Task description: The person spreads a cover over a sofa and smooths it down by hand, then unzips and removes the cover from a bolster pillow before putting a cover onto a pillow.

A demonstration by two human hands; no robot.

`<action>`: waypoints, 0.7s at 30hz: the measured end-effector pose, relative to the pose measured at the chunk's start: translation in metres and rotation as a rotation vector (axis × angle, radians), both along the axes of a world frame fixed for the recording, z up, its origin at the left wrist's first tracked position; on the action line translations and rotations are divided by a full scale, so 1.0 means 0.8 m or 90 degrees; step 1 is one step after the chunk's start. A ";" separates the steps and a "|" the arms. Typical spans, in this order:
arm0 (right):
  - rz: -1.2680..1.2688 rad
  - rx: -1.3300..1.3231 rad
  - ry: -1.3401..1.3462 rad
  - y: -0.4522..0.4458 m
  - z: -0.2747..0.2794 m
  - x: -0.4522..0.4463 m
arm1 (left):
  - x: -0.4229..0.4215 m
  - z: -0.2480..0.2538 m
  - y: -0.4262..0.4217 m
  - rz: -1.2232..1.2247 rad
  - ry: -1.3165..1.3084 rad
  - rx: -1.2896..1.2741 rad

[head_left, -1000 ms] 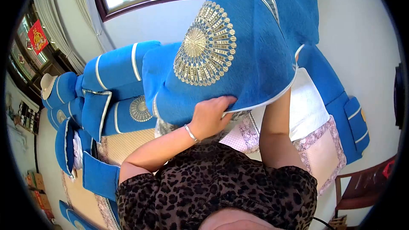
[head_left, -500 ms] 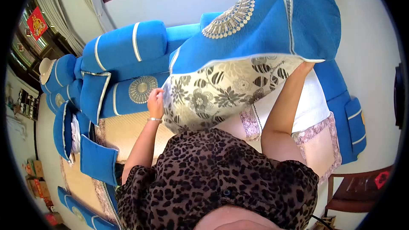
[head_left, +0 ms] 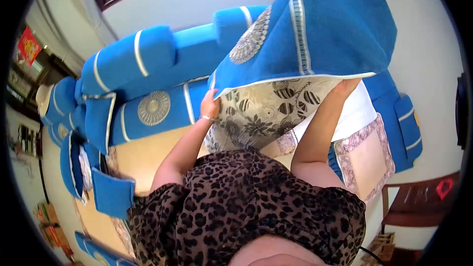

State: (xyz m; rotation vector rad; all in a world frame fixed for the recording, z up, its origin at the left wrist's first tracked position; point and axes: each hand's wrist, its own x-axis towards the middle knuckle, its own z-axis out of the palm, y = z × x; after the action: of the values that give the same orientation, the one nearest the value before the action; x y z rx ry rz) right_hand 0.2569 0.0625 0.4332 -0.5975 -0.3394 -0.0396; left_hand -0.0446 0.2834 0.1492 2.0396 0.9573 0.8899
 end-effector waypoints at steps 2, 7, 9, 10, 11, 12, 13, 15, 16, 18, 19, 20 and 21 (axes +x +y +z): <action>-0.015 0.012 0.000 -0.002 0.006 0.004 | -0.012 -0.008 0.014 0.033 0.047 0.043; -0.027 0.050 0.015 0.002 0.005 0.006 | -0.121 0.019 -0.053 -0.289 0.324 0.152; -0.003 0.056 0.034 0.007 -0.005 -0.003 | -0.140 0.011 -0.061 -0.403 0.226 0.172; 0.014 0.051 0.042 0.005 -0.010 -0.010 | -0.140 0.018 -0.062 -0.457 0.213 0.166; 0.038 0.050 0.052 -0.009 -0.014 -0.017 | -0.127 0.047 -0.085 -0.481 0.229 0.202; 0.064 0.037 0.058 -0.005 -0.019 -0.023 | -0.121 0.083 -0.097 -0.507 0.250 0.222; 0.089 0.015 0.062 -0.001 -0.025 -0.028 | -0.114 0.119 -0.098 -0.546 0.327 0.240; 0.153 -0.049 0.066 0.014 -0.039 -0.045 | -0.114 0.178 -0.081 -0.685 0.280 0.067; 0.183 -0.084 0.056 0.022 -0.041 -0.052 | -0.120 0.211 -0.072 -0.746 0.251 -0.025; 0.249 -0.169 0.033 0.042 -0.055 -0.072 | -0.142 0.313 -0.046 -0.695 0.144 -0.152; 0.280 -0.214 0.014 0.051 -0.062 -0.083 | -0.158 0.336 -0.017 -0.618 -0.009 -0.050; 0.308 -0.259 -0.009 0.059 -0.070 -0.095 | -0.168 0.361 -0.003 -0.462 -0.182 -0.032; 0.332 -0.307 -0.042 0.067 -0.074 -0.104 | -0.179 0.386 0.012 -0.298 -0.341 0.004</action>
State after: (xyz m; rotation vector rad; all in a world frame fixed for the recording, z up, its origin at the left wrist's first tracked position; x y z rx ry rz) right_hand 0.1740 0.1162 0.3741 -0.9678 -0.5673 0.5373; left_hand -0.1880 0.2927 0.4577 1.7742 0.1759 1.0858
